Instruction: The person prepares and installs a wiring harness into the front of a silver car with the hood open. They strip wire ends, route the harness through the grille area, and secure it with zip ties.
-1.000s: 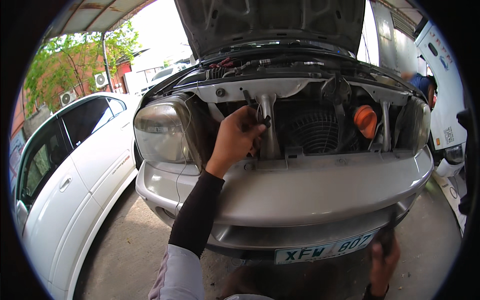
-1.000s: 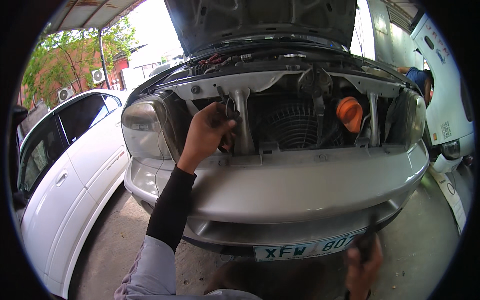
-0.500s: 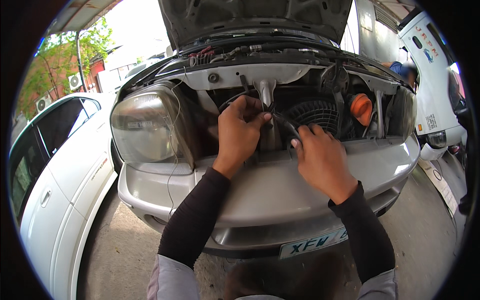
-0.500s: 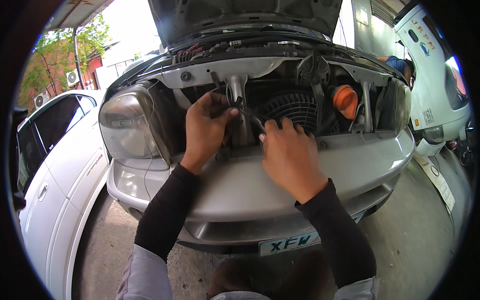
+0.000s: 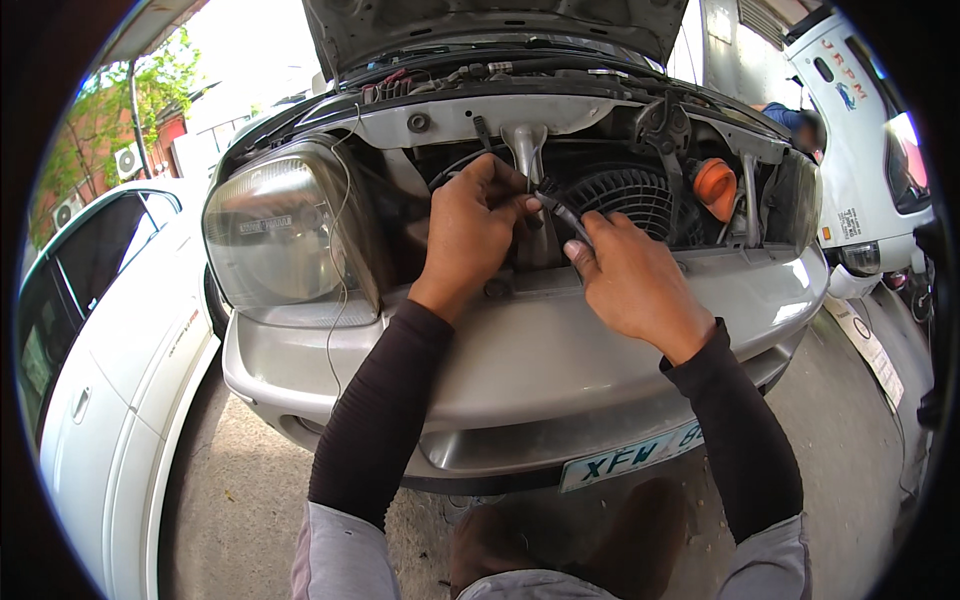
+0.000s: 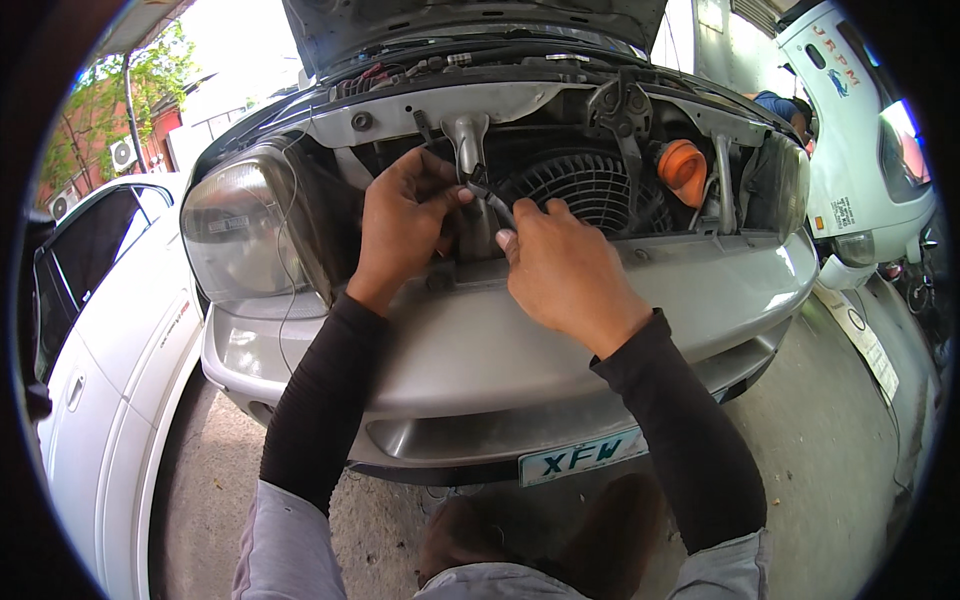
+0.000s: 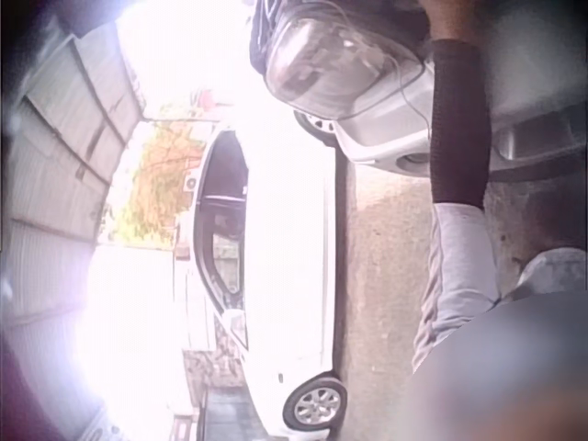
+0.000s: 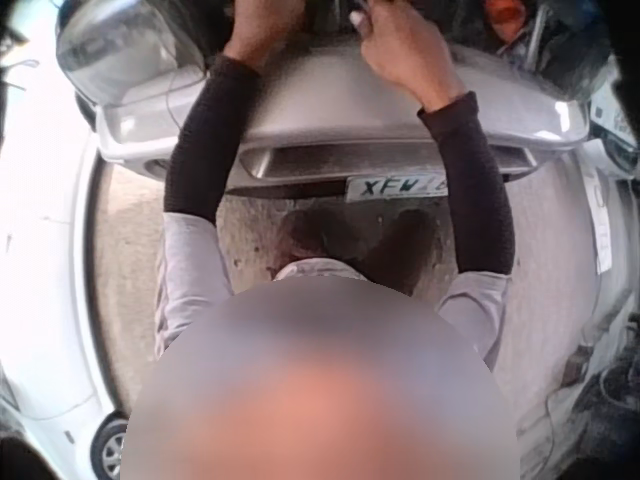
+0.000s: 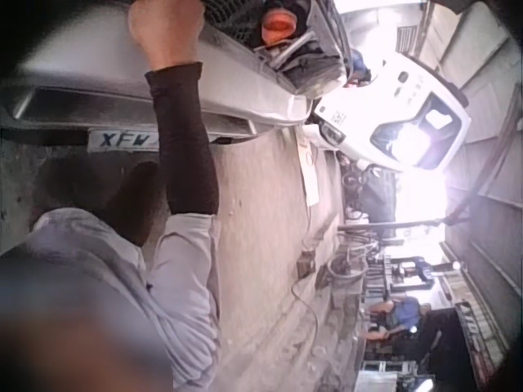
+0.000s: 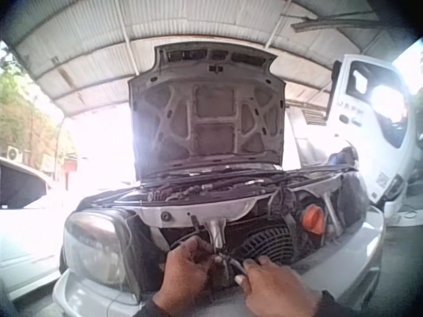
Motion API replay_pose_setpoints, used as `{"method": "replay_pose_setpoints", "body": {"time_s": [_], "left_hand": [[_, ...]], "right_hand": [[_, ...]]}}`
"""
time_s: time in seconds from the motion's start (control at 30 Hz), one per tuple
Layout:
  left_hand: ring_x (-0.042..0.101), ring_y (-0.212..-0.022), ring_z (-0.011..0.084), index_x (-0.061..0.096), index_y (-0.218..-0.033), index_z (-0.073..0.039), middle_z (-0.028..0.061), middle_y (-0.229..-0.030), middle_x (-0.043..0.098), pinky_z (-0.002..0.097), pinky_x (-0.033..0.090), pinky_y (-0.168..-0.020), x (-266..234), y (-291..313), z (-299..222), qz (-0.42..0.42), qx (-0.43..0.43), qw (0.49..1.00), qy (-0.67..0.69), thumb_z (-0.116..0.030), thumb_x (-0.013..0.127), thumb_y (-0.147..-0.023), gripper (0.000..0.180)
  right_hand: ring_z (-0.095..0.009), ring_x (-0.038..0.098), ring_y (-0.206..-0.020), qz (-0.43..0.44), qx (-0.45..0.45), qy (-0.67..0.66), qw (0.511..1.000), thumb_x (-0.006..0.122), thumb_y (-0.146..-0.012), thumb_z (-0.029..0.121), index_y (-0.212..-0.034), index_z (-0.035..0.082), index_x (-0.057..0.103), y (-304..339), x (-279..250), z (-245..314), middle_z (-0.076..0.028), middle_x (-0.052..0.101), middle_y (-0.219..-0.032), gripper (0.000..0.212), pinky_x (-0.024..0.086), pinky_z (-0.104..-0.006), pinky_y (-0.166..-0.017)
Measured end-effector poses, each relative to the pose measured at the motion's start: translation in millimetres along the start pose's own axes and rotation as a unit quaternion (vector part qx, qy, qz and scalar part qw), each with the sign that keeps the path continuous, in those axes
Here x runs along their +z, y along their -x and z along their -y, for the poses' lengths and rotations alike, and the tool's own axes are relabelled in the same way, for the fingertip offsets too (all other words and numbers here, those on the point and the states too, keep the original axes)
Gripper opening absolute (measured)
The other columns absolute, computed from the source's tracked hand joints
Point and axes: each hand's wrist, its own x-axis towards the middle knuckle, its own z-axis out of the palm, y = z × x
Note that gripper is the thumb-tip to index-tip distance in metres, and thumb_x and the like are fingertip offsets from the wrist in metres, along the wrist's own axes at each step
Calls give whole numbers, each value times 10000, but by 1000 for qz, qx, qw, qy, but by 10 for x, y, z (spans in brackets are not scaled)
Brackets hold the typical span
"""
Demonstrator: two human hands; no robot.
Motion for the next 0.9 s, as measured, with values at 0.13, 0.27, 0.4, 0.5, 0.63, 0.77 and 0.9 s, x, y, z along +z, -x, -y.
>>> {"method": "replay_pose_setpoints", "body": {"time_s": [0.13, 0.27, 0.4, 0.5, 0.63, 0.77, 0.9], "left_hand": [[600, -547, 84, 619, -985, 5, 52, -806, 731, 270, 438, -449, -22, -18, 51, 5, 6, 1000, 16, 54, 738, -926, 142], [600, -576, 82, 602, -976, -16, 43, -802, 709, 268, 440, -442, -4, -15, 128, -18, 49, 998, -20, 35, 762, -913, 180], [608, -655, 92, 577, -970, -33, 35, -816, 658, 272, 470, -465, -23, -15, 162, -49, 95, 991, -83, 17, 789, -892, 232], [594, -748, 89, 567, -940, -18, 42, -810, 643, 278, 495, -683, -13, -10, 160, -51, 28, 998, -27, 38, 778, -885, 225], [580, -678, 69, 553, -945, -23, 8, -823, 643, 259, 468, -592, 76, -45, 103, -52, 68, 996, -11, 82, 715, -933, 193], [575, -651, 67, 556, -946, -27, 9, -841, 643, 242, 441, -527, 109, 31, 46, -29, 60, 998, -17, 86, 706, -939, 188], [601, -634, 78, 566, -962, -37, 8, -816, 634, 246, 409, -454, 136, 33, 50, -54, 60, 996, 31, 55, 727, -945, 186]], "right_hand": [[-494, 719, -887, 1, 1, 17, 1000, 560, -1084, 280, -1091, -24, 633, -18, 37, -16, -279, 693, -1017, 312, 581, -562, -788], [-480, 699, -870, -3, -7, -6, 1000, 582, -1073, 311, -1118, -3, 604, -63, 87, -104, -256, 700, -917, 318, 553, -569, -760], [-475, 720, -726, -85, -49, -16, 995, 580, -1049, 318, -1102, 27, 553, -31, 155, -125, -244, 713, -820, 296, 580, -580, -644], [-464, 744, -766, -67, -12, 25, 997, 585, -1051, 324, -1181, 61, 436, 10, 133, -105, -253, 720, -824, 329, 593, -577, -641], [-478, 737, -893, 11, 50, -55, 997, 639, -1035, 404, -1102, 0, 625, -62, 43, -132, -250, 744, -901, 410, 588, -582, -814], [-471, 739, -925, -7, 48, -67, 997, 727, -970, 407, -992, -1, 711, -77, 137, -288, -252, 752, -914, 410, 584, -571, -854], [-449, 744, -924, -49, 60, -79, 994, 741, -896, 255, -945, 29, 736, -94, 318, -352, -247, 756, -915, 232, 592, -551, -841]]}}
